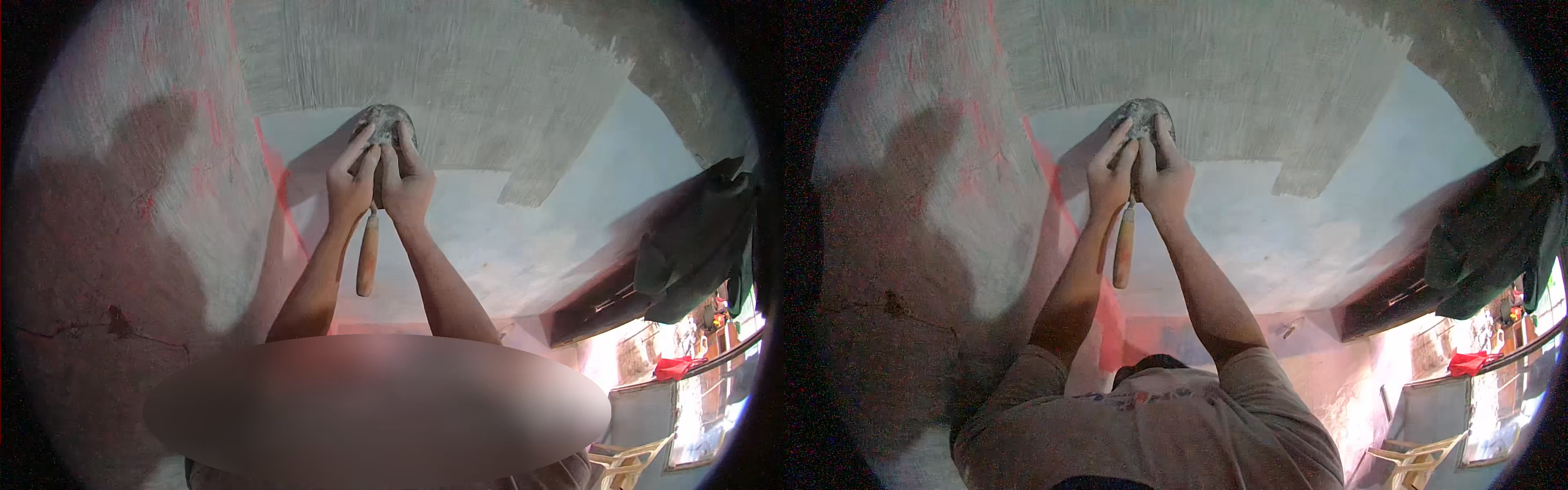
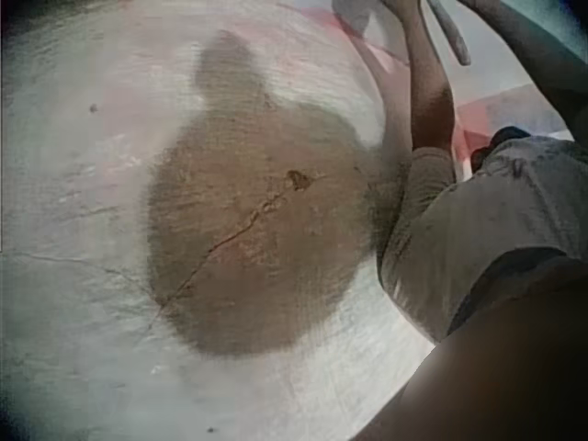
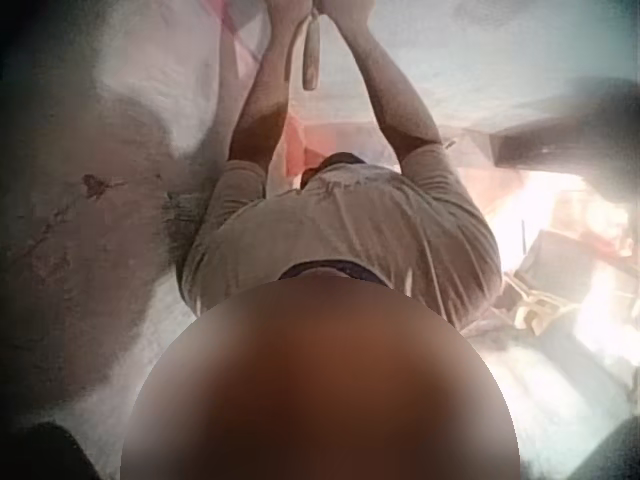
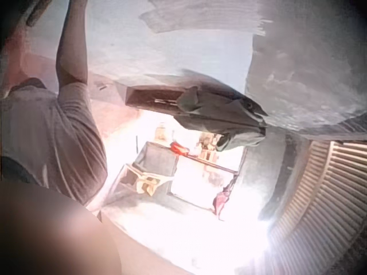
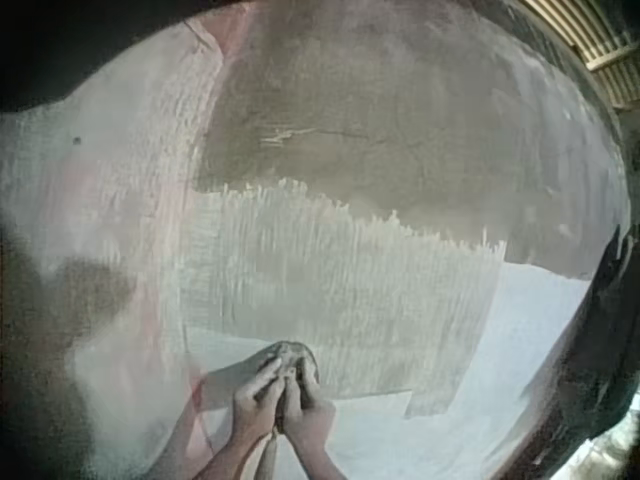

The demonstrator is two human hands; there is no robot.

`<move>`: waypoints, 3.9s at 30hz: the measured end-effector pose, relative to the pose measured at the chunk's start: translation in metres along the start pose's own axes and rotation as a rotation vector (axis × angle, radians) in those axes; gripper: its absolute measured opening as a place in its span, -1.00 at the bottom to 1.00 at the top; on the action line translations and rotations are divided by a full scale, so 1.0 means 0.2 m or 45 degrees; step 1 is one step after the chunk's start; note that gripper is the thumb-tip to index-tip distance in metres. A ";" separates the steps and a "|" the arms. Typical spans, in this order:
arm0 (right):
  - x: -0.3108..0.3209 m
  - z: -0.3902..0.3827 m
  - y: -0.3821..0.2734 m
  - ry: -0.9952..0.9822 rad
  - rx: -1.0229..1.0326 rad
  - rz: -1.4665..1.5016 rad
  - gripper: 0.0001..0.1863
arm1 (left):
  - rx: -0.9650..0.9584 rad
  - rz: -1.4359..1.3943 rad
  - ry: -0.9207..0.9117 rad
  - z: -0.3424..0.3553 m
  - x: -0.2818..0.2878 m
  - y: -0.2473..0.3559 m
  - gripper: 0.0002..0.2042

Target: The person plasters and smooths a wall with a trowel, applying mortar to the surface.

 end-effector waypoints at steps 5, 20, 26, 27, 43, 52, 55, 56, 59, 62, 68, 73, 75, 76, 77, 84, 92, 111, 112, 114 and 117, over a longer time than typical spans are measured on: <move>0.04 -0.07 -0.02 -0.039 -0.133 -0.236 -0.52 | 0.058 0.116 -0.001 -0.11 0.00 0.01 -0.62; 0.05 -0.02 -0.04 0.024 -0.037 -0.064 -0.52 | 0.035 0.097 -0.030 -0.06 -0.03 0.04 -0.64; 0.05 -0.04 -0.02 -0.072 -0.247 -0.248 -0.51 | 0.054 0.049 -0.009 -0.06 -0.04 0.04 -0.64; 0.07 -0.08 0.00 -0.099 -0.359 -0.351 -0.51 | 0.063 0.129 -0.045 -0.11 -0.03 0.04 -0.65; 0.14 -0.20 0.07 0.089 0.149 -0.092 -0.51 | 0.096 0.121 0.017 -0.28 -0.01 -0.15 -0.65; 0.16 -0.31 0.14 -0.163 -0.403 -0.310 -0.51 | 0.088 0.053 -0.025 -0.34 0.02 -0.20 -0.67; 0.15 -0.26 0.07 -0.091 -0.316 -0.150 -0.52 | 0.086 0.108 0.009 -0.30 0.01 -0.13 -0.66; 0.13 -0.20 0.04 -0.057 -0.253 -0.134 -0.51 | -0.021 0.074 0.011 -0.23 -0.01 -0.08 -0.65; 0.02 0.10 -0.03 -0.001 -0.006 -0.024 -0.51 | -0.190 -0.044 -0.017 0.06 -0.08 0.04 -0.64; -0.01 0.16 -0.07 0.015 0.050 0.030 -0.52 | -0.237 -0.012 -0.019 0.13 -0.09 0.08 -0.65; 0.19 -0.30 0.10 0.098 -0.398 0.013 -0.42 | 0.172 0.226 -0.007 -0.37 0.02 -0.19 -0.67; 0.20 -0.41 0.31 0.120 -0.836 0.319 -0.75 | 0.092 0.129 0.022 -0.47 0.07 -0.27 -0.66; 0.17 -0.39 0.33 0.057 -0.917 0.363 -0.75 | 0.158 0.141 0.036 -0.44 0.08 -0.26 -0.67; 0.15 -0.38 0.33 0.003 -0.937 0.421 -0.75 | 0.182 0.128 0.066 -0.43 0.08 -0.25 -0.67; 0.14 -0.37 0.33 0.003 -0.930 0.424 -0.75 | 0.135 0.167 0.021 -0.41 0.08 -0.23 -0.63; 0.16 -0.33 0.27 0.035 -0.542 -0.087 -0.73 | 0.108 0.106 0.016 -0.41 0.08 -0.20 -0.47; 0.13 -0.33 0.28 0.022 -0.535 0.035 -0.73 | 0.080 0.075 0.081 -0.41 0.10 -0.24 -0.39; 0.13 -0.31 0.26 0.004 -0.391 0.045 -0.74 | 0.059 0.069 0.112 -0.39 0.09 -0.25 -0.48; 0.13 -0.31 0.26 -0.014 -0.457 0.010 -0.74 | 0.102 0.089 0.122 -0.39 0.09 -0.26 -0.48; 0.13 -0.30 0.27 -0.041 -0.547 -0.083 -0.74 | 0.195 0.101 0.121 -0.39 0.09 -0.27 -0.49; 0.13 -0.28 0.27 -0.036 -0.528 -0.041 -0.73 | 0.185 0.106 0.098 -0.37 0.08 -0.25 -0.49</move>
Point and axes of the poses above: each hand's wrist, its own z-axis towards the middle knuckle, its own x-axis out of the back of the hand, y = z × x, the point moved 4 cm from there along z, towards the middle knuckle, and after that the axes turned 8 degrees about y, right-handed, at the moved point
